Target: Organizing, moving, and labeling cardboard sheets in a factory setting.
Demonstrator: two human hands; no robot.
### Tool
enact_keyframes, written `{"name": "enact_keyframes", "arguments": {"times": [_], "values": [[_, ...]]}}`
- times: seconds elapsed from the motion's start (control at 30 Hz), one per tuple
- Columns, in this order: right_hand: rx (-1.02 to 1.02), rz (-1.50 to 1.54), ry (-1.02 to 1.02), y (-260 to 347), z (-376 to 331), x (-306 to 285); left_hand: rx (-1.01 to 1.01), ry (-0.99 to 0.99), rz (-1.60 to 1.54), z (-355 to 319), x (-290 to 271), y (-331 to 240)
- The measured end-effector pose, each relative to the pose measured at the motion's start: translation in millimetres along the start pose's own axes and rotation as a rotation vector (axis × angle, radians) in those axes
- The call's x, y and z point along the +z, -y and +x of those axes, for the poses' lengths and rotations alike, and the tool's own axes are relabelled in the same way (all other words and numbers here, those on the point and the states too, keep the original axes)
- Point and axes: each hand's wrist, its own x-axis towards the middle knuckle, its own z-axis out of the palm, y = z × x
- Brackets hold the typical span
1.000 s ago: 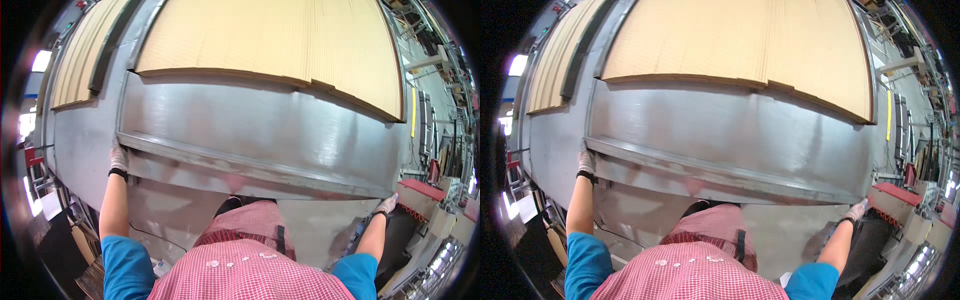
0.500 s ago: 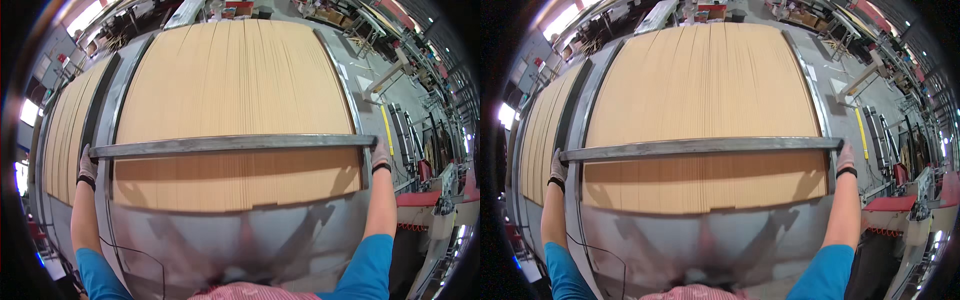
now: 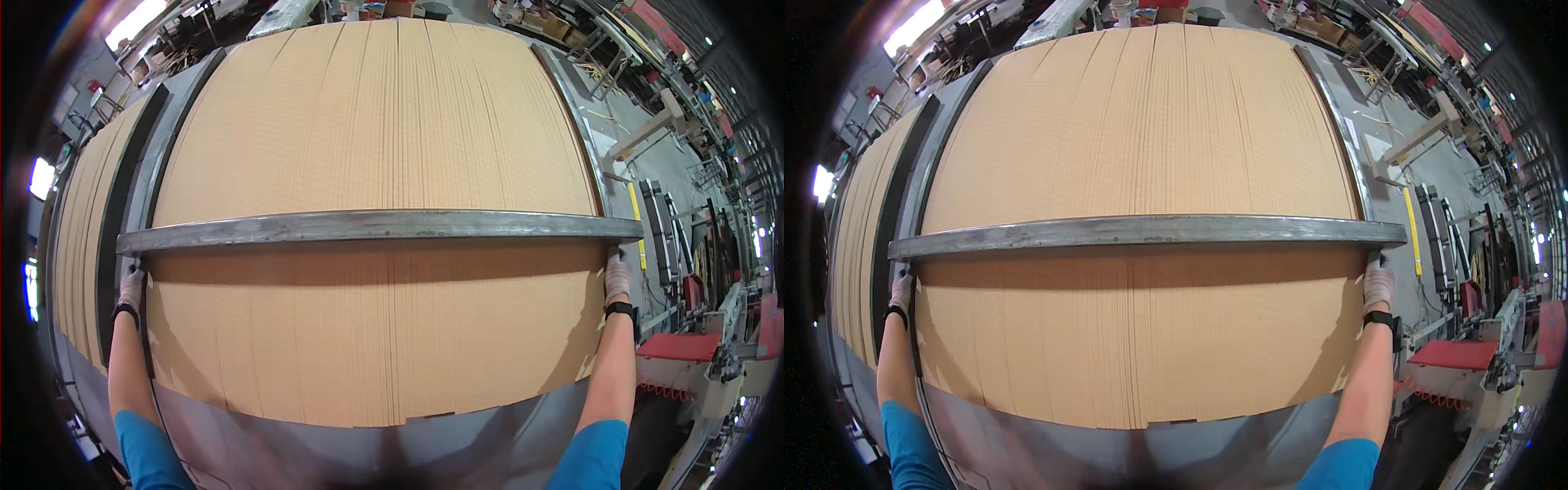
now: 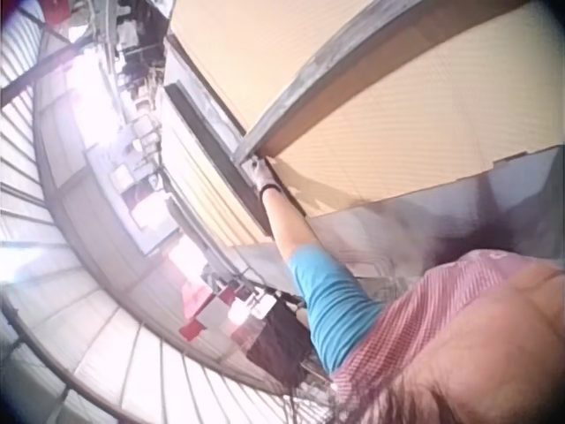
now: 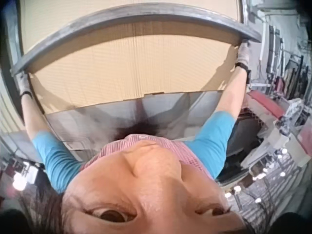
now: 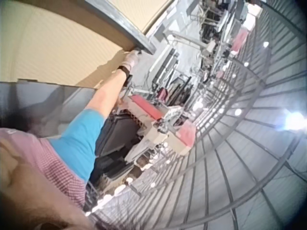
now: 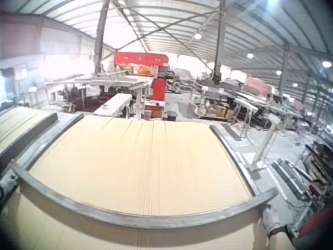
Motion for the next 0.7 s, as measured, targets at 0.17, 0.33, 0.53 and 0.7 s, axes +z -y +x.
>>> {"name": "enact_keyframes", "arguments": {"times": [0.17, 0.33, 0.53, 0.7], "values": [[0.452, 0.622, 0.07, 84.5, -61.7, -148.6, -0.094, -0.267, 0.697, -78.3, 35.7, -61.0], [0.52, 0.651, 0.004, 91.5, -105.7, -178.8, -0.175, -0.345, 0.684, -133.5, 35.8, -86.9], [0.579, 0.649, 0.058, 59.9, -213.4, -171.6, -0.248, -0.355, 0.634, -237.2, 6.8, -39.0], [0.532, 0.657, -0.015, 12.2, -307.6, -142.9, -0.163, -0.361, 0.527, -341.3, -9.9, 3.8]]}}
